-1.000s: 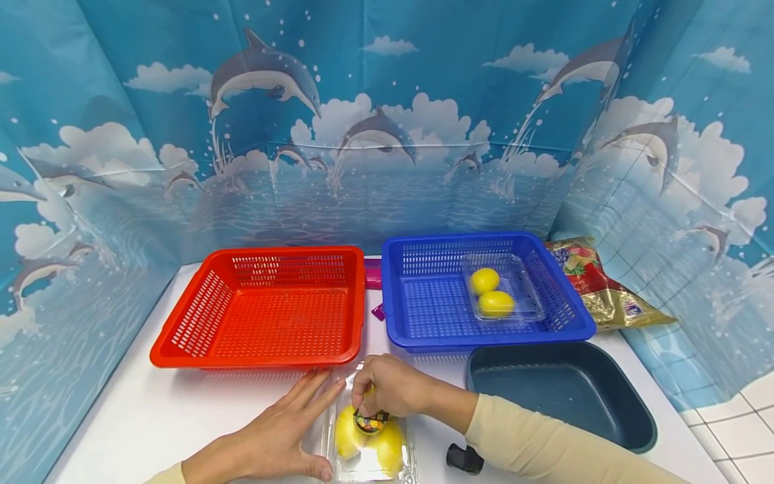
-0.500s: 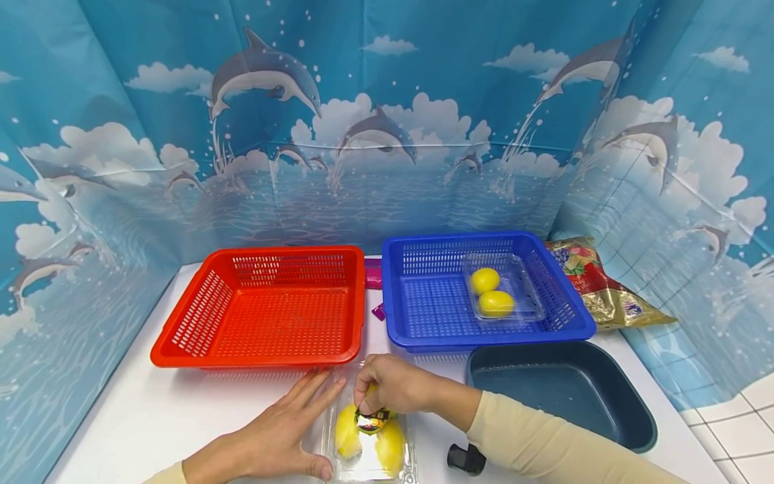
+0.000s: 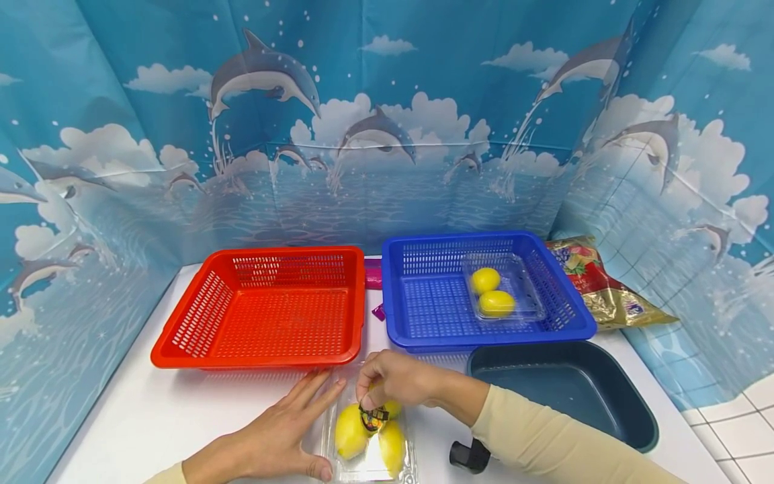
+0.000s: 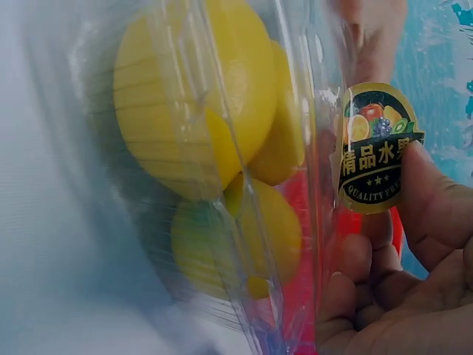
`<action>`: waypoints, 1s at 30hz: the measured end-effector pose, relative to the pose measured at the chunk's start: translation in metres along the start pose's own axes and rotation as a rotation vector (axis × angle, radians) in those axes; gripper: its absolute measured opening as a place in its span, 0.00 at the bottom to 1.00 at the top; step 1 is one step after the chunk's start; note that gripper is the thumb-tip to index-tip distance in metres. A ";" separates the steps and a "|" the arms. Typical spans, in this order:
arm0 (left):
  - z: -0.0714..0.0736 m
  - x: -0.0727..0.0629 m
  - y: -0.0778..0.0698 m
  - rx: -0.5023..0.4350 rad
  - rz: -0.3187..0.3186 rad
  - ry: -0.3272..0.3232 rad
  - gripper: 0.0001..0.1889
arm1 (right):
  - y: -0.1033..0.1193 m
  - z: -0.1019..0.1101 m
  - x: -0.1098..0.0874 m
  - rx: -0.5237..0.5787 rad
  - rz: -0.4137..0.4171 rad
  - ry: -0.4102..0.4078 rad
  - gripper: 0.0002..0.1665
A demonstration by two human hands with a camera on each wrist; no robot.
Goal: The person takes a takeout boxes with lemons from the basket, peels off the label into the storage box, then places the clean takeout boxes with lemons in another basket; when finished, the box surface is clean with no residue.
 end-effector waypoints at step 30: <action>0.001 0.000 0.000 -0.001 0.003 0.003 0.63 | -0.001 0.009 0.000 0.179 -0.103 0.048 0.04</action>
Point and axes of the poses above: each hand's wrist, its own x-axis towards the middle knuckle, its own z-axis out of the back of the hand, y = z × x, the point moved 5 cm from there along x, towards the middle knuckle, and after that the axes turned 15 degrees about -y, right-handed, at the moved point
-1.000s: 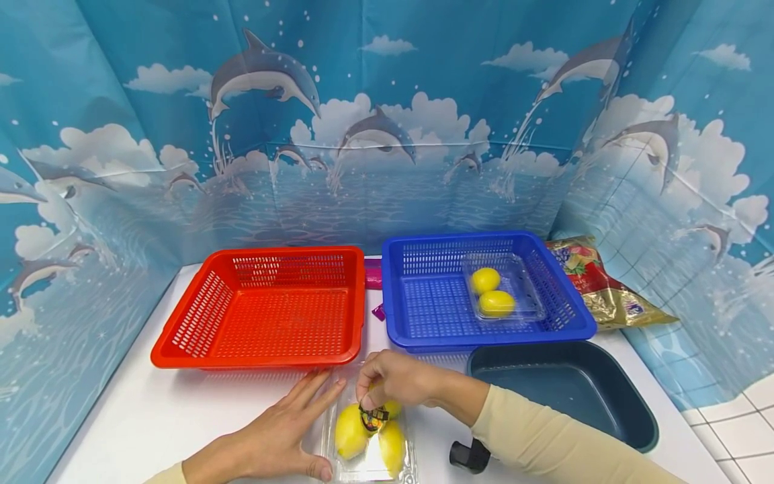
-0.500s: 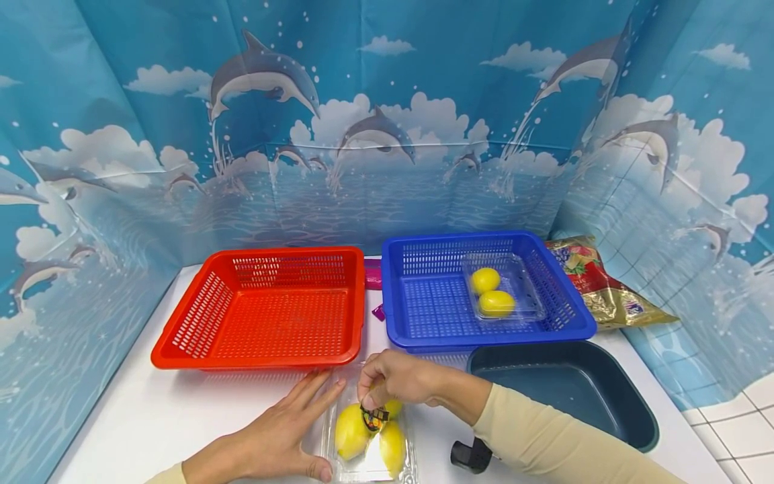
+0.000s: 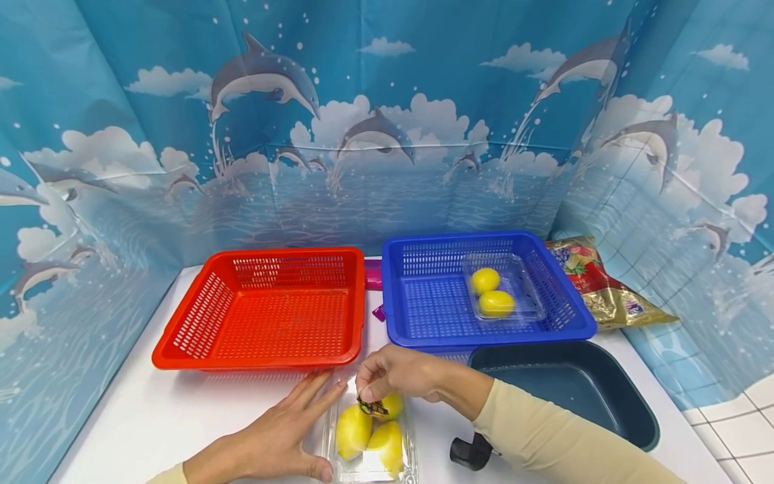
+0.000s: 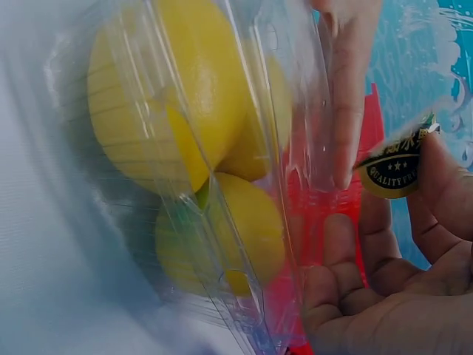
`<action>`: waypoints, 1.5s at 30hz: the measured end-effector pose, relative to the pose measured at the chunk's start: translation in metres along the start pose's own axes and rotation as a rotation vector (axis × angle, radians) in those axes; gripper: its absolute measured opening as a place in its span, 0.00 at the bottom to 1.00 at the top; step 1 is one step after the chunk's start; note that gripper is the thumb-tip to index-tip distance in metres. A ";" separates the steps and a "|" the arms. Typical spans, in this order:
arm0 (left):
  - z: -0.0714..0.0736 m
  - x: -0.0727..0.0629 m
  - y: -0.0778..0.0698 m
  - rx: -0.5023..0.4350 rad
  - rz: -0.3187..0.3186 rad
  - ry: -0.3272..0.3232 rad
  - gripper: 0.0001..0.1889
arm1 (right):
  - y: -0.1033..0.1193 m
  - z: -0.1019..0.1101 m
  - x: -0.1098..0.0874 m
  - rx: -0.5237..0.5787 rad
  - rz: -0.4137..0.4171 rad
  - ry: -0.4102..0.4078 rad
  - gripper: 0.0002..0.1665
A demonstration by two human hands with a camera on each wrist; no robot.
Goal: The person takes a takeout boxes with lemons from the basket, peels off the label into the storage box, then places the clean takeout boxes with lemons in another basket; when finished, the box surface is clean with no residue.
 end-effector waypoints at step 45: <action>-0.001 0.000 0.001 -0.033 0.017 0.026 0.63 | 0.012 0.023 -0.011 0.038 0.017 -0.021 0.09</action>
Point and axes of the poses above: each hand's wrist, its own x-axis towards the middle knuckle, its own z-axis out of the back of the hand, y = z × x, the point moved 5 cm from there along x, towards the middle knuckle, and after that the axes turned 15 degrees about -y, right-handed, at the moved point
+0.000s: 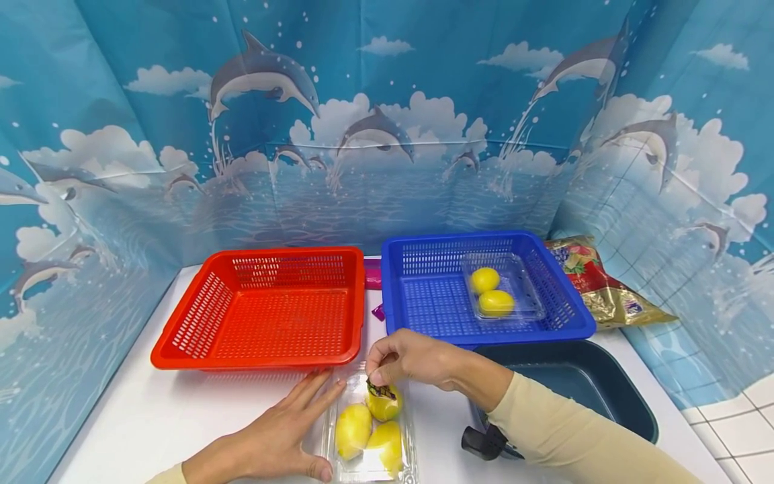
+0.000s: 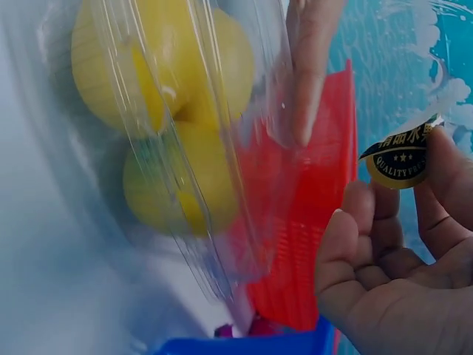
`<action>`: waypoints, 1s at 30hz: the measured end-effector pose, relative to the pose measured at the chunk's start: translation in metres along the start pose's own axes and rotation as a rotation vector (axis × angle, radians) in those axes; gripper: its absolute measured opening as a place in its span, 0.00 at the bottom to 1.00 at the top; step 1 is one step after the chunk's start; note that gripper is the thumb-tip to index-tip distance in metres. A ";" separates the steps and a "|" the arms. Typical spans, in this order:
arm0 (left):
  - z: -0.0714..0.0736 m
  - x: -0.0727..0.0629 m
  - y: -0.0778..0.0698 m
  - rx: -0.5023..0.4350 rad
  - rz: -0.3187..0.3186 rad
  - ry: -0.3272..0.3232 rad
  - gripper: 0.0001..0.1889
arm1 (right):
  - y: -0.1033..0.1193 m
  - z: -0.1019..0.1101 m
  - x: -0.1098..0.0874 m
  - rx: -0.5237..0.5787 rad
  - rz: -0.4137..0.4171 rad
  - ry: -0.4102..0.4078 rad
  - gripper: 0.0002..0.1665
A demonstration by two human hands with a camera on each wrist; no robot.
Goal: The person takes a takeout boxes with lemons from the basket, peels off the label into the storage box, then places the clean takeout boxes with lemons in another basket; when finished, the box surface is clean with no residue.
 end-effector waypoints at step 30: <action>0.001 0.002 -0.003 0.026 -0.034 -0.012 0.64 | -0.004 0.072 -0.041 -0.071 0.051 -0.084 0.12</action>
Point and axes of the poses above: each hand's wrist, its own x-axis towards the middle knuckle, its own z-axis out of the back of the hand, y = z × x, the point moved 5 cm from there along x, towards the middle knuckle, and after that the axes turned 15 degrees about -y, right-handed, at the moved point
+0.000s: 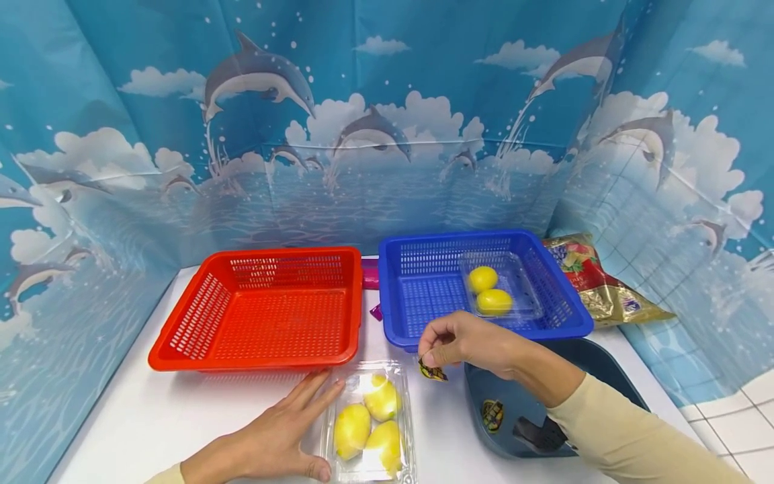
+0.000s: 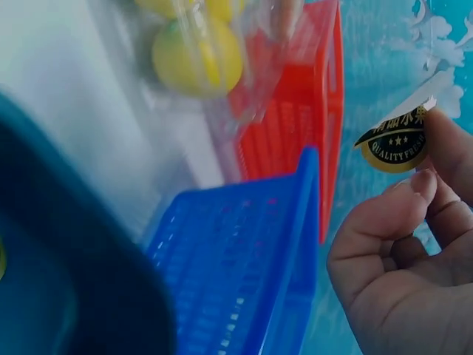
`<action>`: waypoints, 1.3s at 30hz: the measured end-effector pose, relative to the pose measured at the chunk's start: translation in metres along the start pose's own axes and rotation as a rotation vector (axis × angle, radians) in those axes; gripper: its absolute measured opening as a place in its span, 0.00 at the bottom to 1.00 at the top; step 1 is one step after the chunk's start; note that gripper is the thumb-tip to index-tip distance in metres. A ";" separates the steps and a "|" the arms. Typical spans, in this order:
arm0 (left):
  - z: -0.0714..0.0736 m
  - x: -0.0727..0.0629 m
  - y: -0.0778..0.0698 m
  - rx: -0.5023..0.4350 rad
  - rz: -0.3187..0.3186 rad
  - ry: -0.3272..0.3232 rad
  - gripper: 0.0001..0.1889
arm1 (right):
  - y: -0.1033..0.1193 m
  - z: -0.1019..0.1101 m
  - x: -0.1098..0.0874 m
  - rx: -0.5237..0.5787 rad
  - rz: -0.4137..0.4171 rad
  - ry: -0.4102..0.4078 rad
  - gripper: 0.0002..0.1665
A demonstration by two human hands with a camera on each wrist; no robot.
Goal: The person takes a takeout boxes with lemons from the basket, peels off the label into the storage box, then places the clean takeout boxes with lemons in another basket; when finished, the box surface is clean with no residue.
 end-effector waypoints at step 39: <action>0.000 0.000 0.002 -0.038 0.038 0.023 0.64 | -0.065 0.072 -0.043 -0.047 -0.032 0.019 0.08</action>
Point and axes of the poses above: each hand's wrist, its own x-axis towards the middle knuckle, its own z-axis out of the back of the hand, y = z × x, the point moved 5 cm from there along x, towards the middle knuckle, and after that the axes turned 15 degrees about -y, right-handed, at the moved point
